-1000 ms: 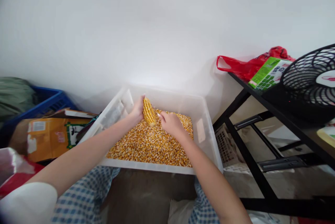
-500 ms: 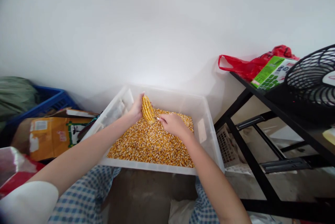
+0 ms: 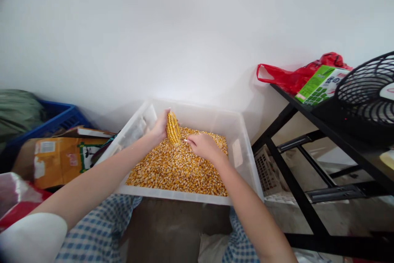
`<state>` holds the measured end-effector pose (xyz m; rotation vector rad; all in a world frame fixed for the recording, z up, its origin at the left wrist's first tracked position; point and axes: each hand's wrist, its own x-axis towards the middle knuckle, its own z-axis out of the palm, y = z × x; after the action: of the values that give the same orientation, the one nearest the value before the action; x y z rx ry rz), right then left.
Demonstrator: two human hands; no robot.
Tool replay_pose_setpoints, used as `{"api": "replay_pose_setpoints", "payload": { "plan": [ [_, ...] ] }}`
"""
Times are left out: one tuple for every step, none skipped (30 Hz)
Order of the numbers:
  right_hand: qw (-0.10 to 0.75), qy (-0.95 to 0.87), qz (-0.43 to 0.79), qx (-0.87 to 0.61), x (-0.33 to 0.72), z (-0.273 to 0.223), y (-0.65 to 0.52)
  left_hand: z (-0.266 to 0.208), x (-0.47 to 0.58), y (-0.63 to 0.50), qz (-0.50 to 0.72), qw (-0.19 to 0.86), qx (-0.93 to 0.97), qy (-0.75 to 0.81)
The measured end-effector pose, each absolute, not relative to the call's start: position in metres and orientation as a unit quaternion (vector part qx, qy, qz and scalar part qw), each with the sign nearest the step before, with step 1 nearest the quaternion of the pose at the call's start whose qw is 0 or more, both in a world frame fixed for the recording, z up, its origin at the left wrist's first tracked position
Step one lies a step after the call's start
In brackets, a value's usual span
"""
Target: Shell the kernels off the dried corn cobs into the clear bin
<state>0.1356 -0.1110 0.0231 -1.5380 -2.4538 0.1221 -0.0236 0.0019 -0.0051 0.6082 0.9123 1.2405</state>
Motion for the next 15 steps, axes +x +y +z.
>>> {"api": "replay_pose_setpoints", "payload": {
  "plan": [
    [0.118, -0.844, 0.044, -0.521, 0.135, 0.022, -0.111, -0.005, -0.023, 0.001, 0.551, 0.675, 0.273, 0.408],
    [0.113, -0.848, 0.046, -0.516, 0.135, 0.022, -0.112, -0.004, -0.022, -0.001, 0.551, 0.673, 0.276, 0.409],
    [0.108, -0.851, 0.047, -0.512, 0.134, 0.021, -0.112, -0.004, -0.021, -0.002, 0.552, 0.671, 0.280, 0.409],
    [0.103, -0.853, 0.046, -0.509, 0.133, 0.020, -0.113, -0.003, -0.020, -0.004, 0.553, 0.668, 0.283, 0.409],
    [0.099, -0.856, 0.044, -0.506, 0.132, 0.019, -0.113, -0.002, -0.019, -0.006, 0.554, 0.666, 0.286, 0.411],
    [0.094, -0.857, 0.041, -0.504, 0.130, 0.018, -0.114, -0.002, -0.018, -0.008, 0.554, 0.664, 0.288, 0.412],
    [0.090, -0.858, 0.038, -0.504, 0.129, 0.018, -0.114, -0.002, -0.017, -0.010, 0.553, 0.663, 0.291, 0.413],
    [0.085, -0.859, 0.034, -0.504, 0.127, 0.017, -0.115, -0.003, -0.017, -0.011, 0.551, 0.662, 0.294, 0.413],
    [0.080, -0.859, 0.031, -0.505, 0.126, 0.016, -0.115, -0.003, -0.016, -0.012, 0.552, 0.662, 0.295, 0.413],
    [0.078, -0.857, 0.027, -0.508, 0.125, 0.015, -0.116, -0.004, -0.016, -0.012, 0.554, 0.660, 0.296, 0.413],
    [0.077, -0.854, 0.021, -0.515, 0.124, 0.014, -0.116, -0.005, -0.016, -0.011, 0.560, 0.656, 0.294, 0.413],
    [0.078, -0.848, 0.013, -0.523, 0.123, 0.014, -0.116, -0.006, -0.016, -0.010, 0.567, 0.651, 0.288, 0.414],
    [0.081, -0.842, 0.006, -0.534, 0.122, 0.013, -0.115, -0.007, -0.016, -0.008, 0.576, 0.644, 0.279, 0.418],
    [0.082, -0.833, -0.002, -0.546, 0.120, 0.012, -0.115, -0.008, -0.017, -0.006, 0.585, 0.638, 0.267, 0.424],
    [0.083, -0.824, -0.009, -0.560, 0.119, 0.011, -0.115, -0.009, -0.018, -0.003, 0.594, 0.632, 0.251, 0.430]
  ]
}}
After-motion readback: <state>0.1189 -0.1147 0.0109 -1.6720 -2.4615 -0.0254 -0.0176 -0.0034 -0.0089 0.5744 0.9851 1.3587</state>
